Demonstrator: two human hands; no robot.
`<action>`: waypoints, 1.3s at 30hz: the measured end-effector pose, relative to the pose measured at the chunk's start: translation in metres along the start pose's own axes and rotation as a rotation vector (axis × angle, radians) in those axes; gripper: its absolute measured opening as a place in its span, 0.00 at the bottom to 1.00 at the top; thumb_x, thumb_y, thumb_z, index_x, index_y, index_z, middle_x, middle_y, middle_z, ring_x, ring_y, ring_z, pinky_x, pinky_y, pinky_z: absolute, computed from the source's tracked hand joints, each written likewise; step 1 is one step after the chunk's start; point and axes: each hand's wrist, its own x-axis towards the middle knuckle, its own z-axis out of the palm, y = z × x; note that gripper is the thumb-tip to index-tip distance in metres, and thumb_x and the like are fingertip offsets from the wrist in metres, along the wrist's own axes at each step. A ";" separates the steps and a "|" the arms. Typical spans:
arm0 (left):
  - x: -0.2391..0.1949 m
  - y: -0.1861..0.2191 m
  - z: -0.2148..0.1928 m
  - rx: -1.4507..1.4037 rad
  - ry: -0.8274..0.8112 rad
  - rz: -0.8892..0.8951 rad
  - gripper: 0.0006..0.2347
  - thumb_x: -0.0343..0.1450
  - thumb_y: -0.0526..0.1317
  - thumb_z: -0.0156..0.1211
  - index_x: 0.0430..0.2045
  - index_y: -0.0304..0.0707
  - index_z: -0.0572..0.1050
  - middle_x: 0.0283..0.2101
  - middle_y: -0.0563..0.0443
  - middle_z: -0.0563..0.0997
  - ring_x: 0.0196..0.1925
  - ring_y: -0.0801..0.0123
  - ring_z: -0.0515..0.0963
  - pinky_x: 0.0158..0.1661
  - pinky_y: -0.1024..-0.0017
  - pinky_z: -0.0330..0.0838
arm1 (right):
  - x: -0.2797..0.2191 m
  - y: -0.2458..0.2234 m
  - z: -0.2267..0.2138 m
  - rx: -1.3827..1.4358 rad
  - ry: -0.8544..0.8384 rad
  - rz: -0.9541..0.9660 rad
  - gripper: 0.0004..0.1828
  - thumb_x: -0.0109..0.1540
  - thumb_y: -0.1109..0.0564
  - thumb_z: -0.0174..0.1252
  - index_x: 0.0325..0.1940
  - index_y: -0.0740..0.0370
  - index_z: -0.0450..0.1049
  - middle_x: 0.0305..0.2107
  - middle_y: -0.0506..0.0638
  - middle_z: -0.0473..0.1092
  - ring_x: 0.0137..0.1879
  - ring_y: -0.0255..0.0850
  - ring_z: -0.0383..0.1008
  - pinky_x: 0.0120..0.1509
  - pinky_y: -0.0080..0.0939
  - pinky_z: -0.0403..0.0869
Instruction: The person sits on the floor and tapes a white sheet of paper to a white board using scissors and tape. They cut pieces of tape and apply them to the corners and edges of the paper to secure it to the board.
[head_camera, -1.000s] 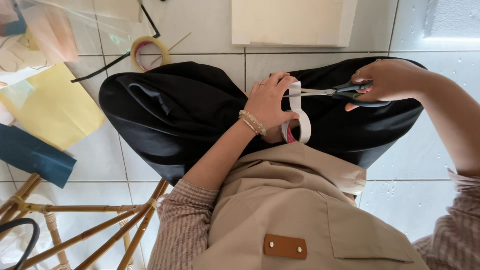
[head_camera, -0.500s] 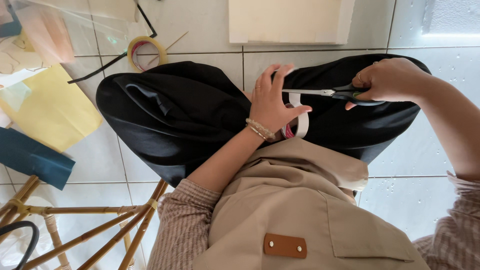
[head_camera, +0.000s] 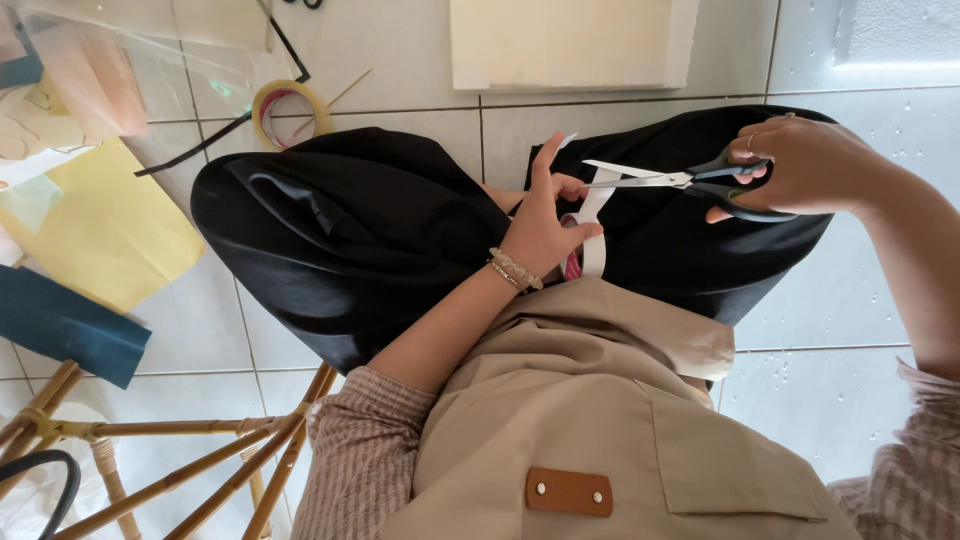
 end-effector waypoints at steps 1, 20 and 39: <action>-0.001 0.001 -0.001 0.034 -0.014 0.039 0.46 0.57 0.33 0.70 0.63 0.49 0.38 0.39 0.52 0.75 0.43 0.70 0.73 0.34 0.80 0.73 | -0.001 0.000 -0.001 0.024 -0.013 0.003 0.30 0.44 0.29 0.61 0.38 0.49 0.75 0.36 0.34 0.70 0.54 0.32 0.66 0.53 0.39 0.66; -0.005 -0.016 -0.011 0.020 0.012 0.273 0.45 0.57 0.30 0.71 0.63 0.47 0.42 0.38 0.52 0.65 0.38 0.73 0.68 0.28 0.85 0.75 | 0.000 0.021 -0.001 0.091 -0.015 -0.037 0.40 0.38 0.31 0.66 0.47 0.56 0.73 0.46 0.46 0.71 0.59 0.43 0.64 0.64 0.43 0.63; -0.003 -0.032 -0.007 0.163 0.044 0.461 0.47 0.58 0.40 0.74 0.65 0.48 0.40 0.43 0.51 0.72 0.48 0.68 0.73 0.57 0.66 0.64 | 0.008 -0.023 0.007 -0.030 -0.170 -0.083 0.24 0.42 0.30 0.65 0.27 0.48 0.75 0.28 0.37 0.69 0.40 0.34 0.67 0.43 0.33 0.62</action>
